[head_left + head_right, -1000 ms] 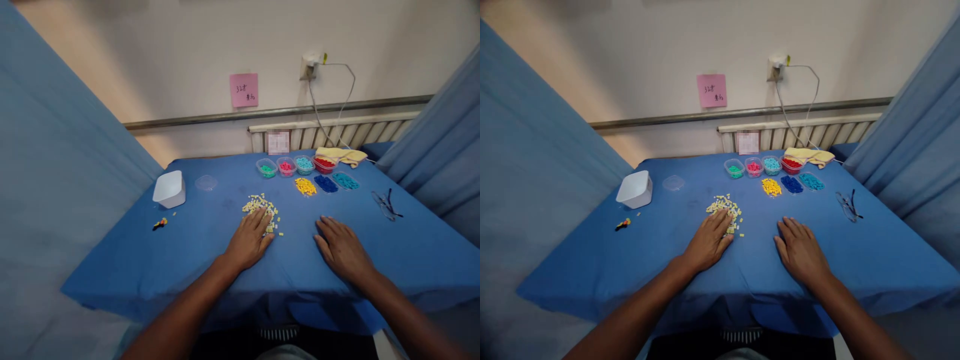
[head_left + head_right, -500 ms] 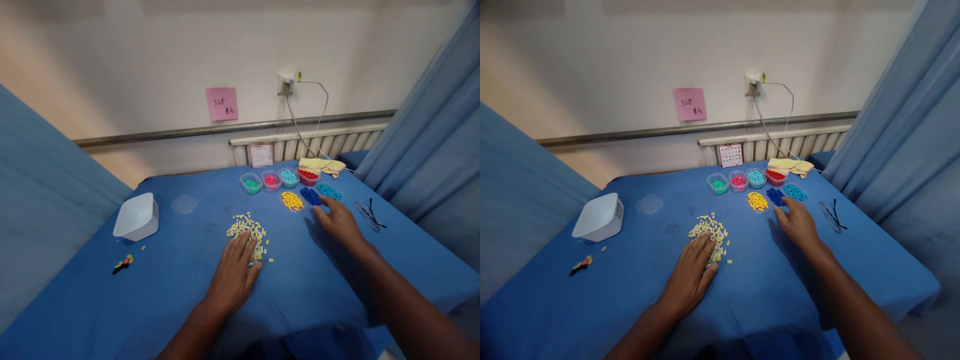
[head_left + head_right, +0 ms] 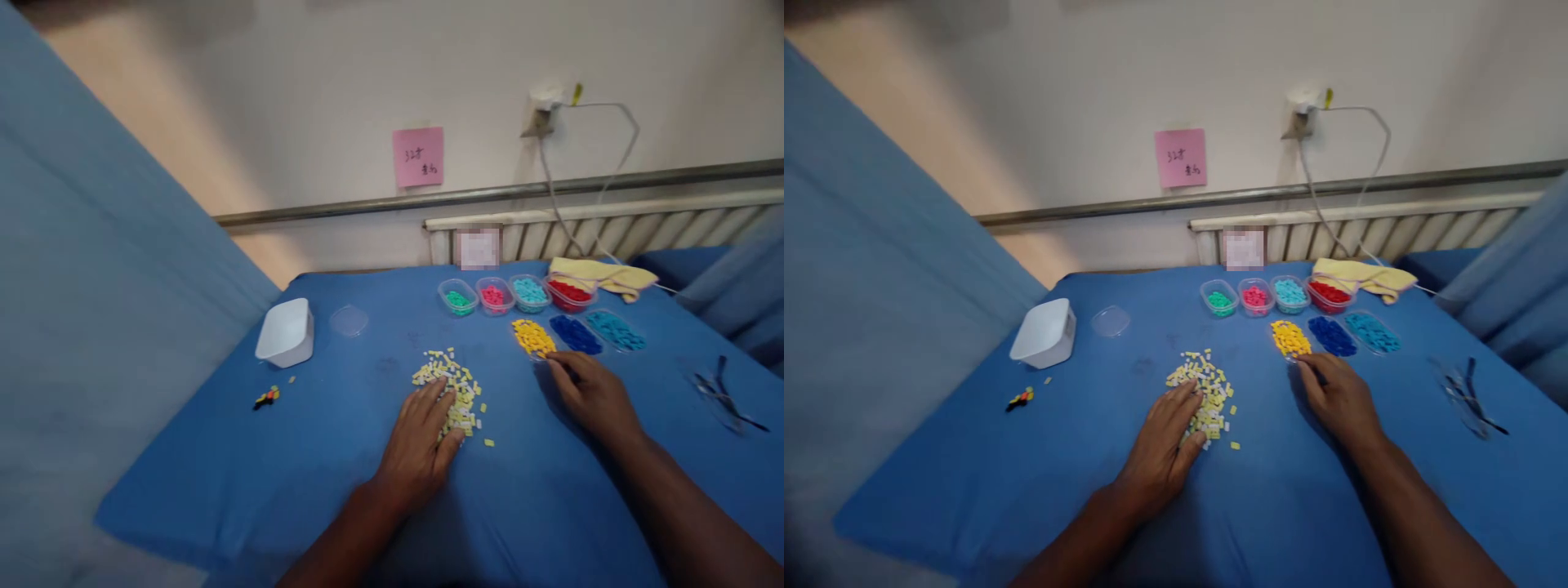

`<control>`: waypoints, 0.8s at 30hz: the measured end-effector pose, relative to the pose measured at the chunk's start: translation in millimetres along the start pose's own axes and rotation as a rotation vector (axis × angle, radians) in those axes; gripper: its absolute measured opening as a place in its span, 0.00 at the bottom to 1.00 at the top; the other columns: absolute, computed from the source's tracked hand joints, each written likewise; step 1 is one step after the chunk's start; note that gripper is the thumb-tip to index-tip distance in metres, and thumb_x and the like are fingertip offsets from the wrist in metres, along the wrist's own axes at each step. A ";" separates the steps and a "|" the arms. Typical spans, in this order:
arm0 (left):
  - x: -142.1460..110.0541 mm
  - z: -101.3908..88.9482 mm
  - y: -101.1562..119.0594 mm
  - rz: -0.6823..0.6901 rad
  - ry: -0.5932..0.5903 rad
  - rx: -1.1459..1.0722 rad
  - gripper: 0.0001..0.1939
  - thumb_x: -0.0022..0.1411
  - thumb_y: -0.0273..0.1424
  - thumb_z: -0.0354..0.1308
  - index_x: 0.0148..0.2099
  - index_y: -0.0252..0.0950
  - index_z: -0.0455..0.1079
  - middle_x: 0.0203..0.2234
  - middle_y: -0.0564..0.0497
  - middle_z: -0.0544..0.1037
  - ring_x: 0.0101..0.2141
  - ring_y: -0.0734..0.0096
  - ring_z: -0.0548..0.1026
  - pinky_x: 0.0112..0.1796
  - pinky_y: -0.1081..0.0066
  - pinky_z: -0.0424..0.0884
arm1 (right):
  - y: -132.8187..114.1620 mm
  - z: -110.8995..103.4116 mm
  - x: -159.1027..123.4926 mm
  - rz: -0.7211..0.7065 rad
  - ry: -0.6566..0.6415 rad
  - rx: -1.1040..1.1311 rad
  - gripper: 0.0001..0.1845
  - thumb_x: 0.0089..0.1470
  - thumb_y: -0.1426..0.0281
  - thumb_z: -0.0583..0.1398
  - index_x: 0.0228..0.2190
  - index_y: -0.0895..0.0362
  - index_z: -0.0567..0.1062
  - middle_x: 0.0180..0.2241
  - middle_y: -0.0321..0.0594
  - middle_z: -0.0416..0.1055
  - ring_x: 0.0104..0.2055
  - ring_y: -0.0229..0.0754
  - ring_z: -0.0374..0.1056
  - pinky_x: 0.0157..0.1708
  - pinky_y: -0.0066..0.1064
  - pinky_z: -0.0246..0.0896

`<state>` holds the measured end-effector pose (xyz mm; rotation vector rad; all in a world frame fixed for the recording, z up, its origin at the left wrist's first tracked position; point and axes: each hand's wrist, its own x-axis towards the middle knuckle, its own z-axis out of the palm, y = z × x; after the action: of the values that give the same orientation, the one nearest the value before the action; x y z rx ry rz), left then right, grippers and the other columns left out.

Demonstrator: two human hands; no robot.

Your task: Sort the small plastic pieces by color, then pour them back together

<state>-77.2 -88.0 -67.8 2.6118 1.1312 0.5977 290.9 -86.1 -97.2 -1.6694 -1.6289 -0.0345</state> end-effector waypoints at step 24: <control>87.3 -59.0 -175.3 -0.511 0.125 0.466 0.18 0.79 0.35 0.50 0.50 0.34 0.81 0.50 0.37 0.83 0.54 0.46 0.77 0.60 0.50 0.74 | -0.7 9.3 -6.0 -0.067 -0.064 -0.067 0.23 0.72 0.54 0.57 0.46 0.52 0.88 0.44 0.45 0.90 0.42 0.54 0.88 0.42 0.40 0.82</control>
<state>-162.5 97.5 -55.5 2.4777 2.0998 0.4236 284.8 -86.3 -106.4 -1.6809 -1.7488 -0.0709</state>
